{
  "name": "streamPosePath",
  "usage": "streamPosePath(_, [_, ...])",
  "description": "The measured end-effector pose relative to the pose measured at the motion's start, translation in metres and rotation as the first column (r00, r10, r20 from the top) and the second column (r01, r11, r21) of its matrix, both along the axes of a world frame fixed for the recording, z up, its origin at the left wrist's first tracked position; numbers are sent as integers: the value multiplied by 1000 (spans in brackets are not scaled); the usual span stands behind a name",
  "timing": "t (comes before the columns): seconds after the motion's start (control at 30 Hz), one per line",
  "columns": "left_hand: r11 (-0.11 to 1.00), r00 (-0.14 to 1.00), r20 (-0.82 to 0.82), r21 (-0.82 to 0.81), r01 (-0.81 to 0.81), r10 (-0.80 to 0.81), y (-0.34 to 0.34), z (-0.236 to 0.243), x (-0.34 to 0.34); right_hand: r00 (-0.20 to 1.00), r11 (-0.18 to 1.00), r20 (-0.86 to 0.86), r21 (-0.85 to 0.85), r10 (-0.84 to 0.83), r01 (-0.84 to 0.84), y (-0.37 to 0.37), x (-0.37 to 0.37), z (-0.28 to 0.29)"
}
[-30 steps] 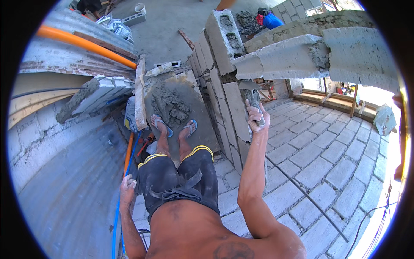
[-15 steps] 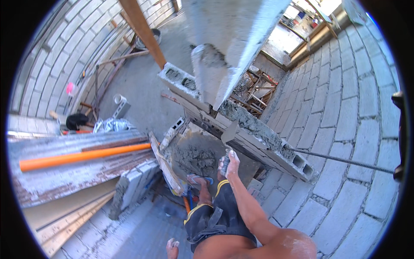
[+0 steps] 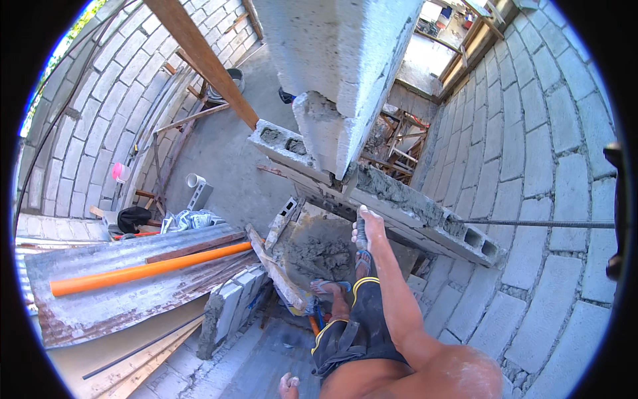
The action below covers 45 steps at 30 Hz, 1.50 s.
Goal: The person scoops wet cement from a wooden board with a trowel and applies it to the joints of a partially built concrete block wall. They repeatedly smooth the mortar between blocks and along the wall surface. Another person is visible in the background mixing cement with a shovel.
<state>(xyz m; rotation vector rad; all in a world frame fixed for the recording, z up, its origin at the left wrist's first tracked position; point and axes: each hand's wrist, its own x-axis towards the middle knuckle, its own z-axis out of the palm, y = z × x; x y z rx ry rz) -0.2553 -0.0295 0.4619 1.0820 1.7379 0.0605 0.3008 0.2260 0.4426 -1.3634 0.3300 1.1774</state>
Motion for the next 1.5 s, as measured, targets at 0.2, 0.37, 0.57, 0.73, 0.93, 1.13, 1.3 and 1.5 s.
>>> streamPosePath(0.2, [996, 996, 22, 7, -87, 87, -10, 3, 22, 968, 994, -225, 29, 111, -107, -2, 62, 9])
streamPosePath(0.37, [989, 989, 15, 10, -150, 150, -24, 8, 36, 939, 973, -256, 93, 230, -213, 9, 91, 14])
streamPosePath(0.57, [988, 988, 26, -9, -152, 152, -35, 12, 56, 980, 981, -95, -65, 175, -181, -11, 76, 27])
streamPosePath(0.73, [976, 976, 47, -47, -212, 215, -39, 13, 75, 980, 985, -117, 79, 161, -153, -78, 52, 25])
streamPosePath(0.93, [994, 997, -17, 70, -79, 80, -21, 18, 86, 997, 997, -71, 70, -30, 35, -55, 4, -32])
streamPosePath(1.13, [973, 980, 6, 122, -196, 197, 0, 36, 82, 995, 988, 26, 130, -93, 89, -26, -13, -53])
streamPosePath(1.3, [991, 991, -30, 11, -131, 131, 7, 47, 98, 1000, 1000, -15, -9, 19, -19, -20, 11, -30])
streamPosePath(1.5, [979, 979, -3, 6, -205, 205, 9, 51, 115, 941, 967, 227, -102, 250, -233, 2, 39, -14])
